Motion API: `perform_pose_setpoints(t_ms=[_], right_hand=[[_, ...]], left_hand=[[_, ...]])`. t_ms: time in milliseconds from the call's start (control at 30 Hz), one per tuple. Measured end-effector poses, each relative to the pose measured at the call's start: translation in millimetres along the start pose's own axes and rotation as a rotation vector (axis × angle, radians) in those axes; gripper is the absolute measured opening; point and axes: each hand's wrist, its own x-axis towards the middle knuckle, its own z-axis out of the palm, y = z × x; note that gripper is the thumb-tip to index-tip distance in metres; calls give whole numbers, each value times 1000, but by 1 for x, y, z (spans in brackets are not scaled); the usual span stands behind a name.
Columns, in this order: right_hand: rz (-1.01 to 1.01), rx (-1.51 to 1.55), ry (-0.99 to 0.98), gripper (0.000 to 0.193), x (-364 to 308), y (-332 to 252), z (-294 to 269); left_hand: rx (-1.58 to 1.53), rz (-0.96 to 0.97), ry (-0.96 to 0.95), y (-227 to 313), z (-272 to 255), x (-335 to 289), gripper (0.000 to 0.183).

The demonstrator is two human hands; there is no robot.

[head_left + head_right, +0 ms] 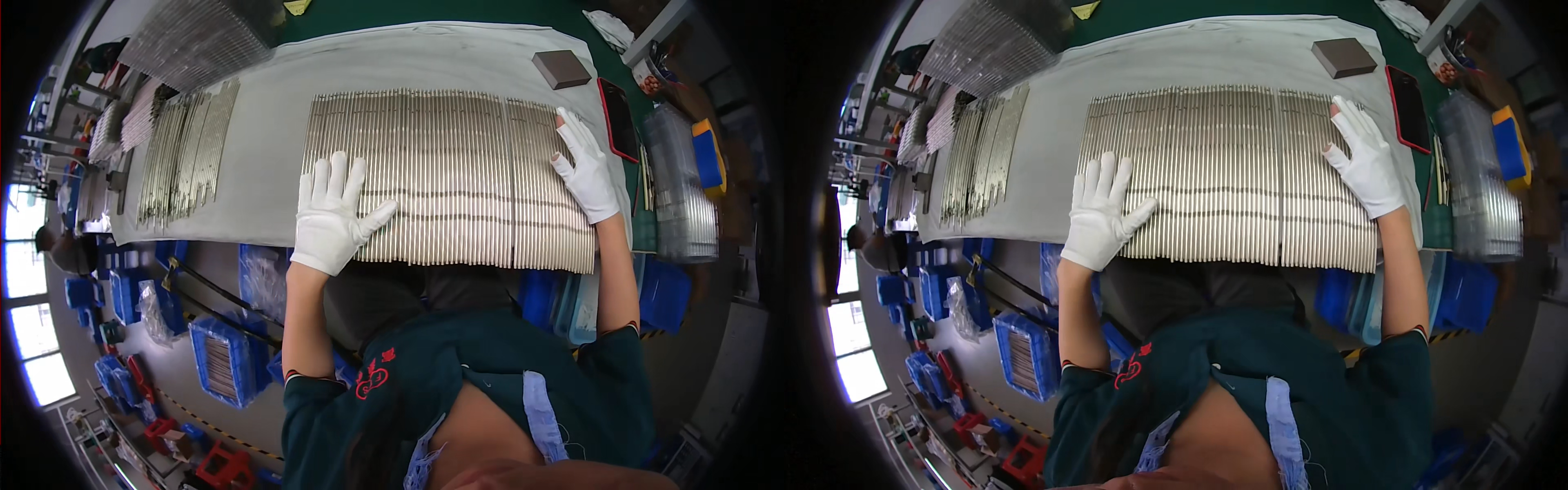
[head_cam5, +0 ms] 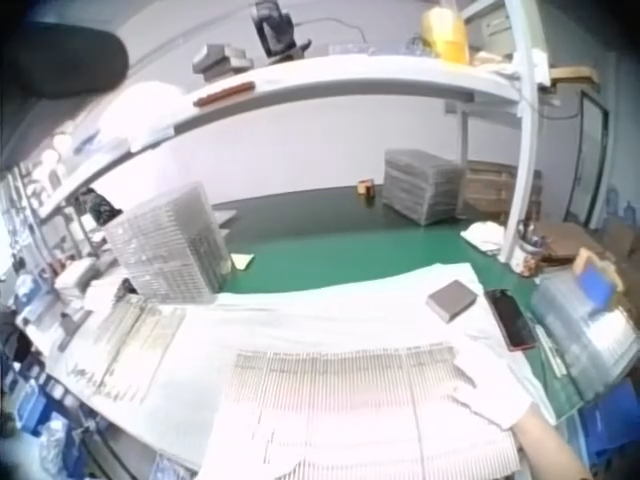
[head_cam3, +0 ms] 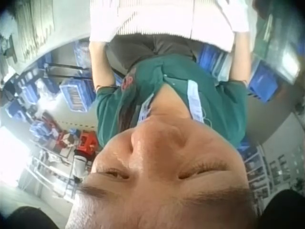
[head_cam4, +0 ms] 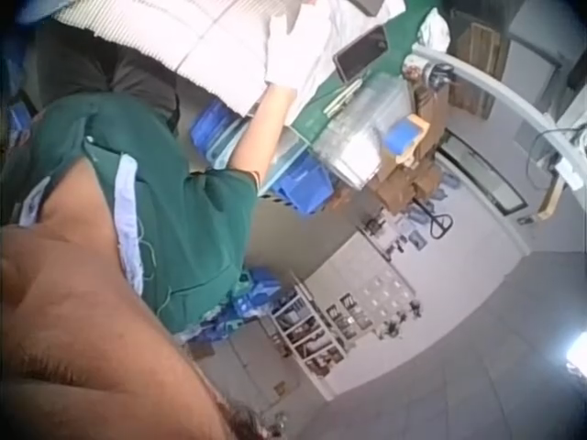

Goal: Sorting and arranging thin metal rods into organized groups on a factory workbench.

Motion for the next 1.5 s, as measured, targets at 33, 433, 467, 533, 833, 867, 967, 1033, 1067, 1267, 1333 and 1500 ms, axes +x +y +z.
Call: perform_pose_setpoints(t_ms=[33, 433, 467, 533, 833, 867, 967, 1033, 1067, 1267, 1333, 1500], right_hand=[[1, -1, 1, 59, 0, 0, 0], [-337, -161, -314, 64, 20, -56, 2], [-375, -116, -323, 65, 23, -63, 7], [-454, -56, -345, 64, 30, -80, 11], [-342, -82, -315, 56, 15, -68, 1], [-327, -86, -315, 56, 10, -59, -3], [-291, -115, -342, 59, -2, -39, -14], [-267, -141, -340, 61, -11, -24, -22], [-245, -152, -347, 61, -15, -18, -27], [-294, -68, -304, 67, -8, -41, -23], [-417, -19, -321, 71, 13, -82, -9], [-597, 91, -327, 68, 57, -135, 30]], left_hand=[[-15, 35, 19, 8, -3, 3, 81], [-212, 145, -9, 47, -8, 8, 75], [-194, 147, 5, 47, -5, 8, 76], [-203, 146, -16, 48, -8, 9, 77], [-170, 155, 27, 48, -5, 8, 77], [-167, 161, 45, 49, -3, 8, 76], [-153, 170, 88, 48, -1, 6, 74], [-149, 175, 117, 48, -1, 7, 73], [-174, 176, 112, 48, -2, 8, 72], [-171, 170, 114, 49, 0, 8, 72], [-158, 171, 130, 47, 2, 6, 71], [-194, 147, 32, 48, -1, 8, 72]])
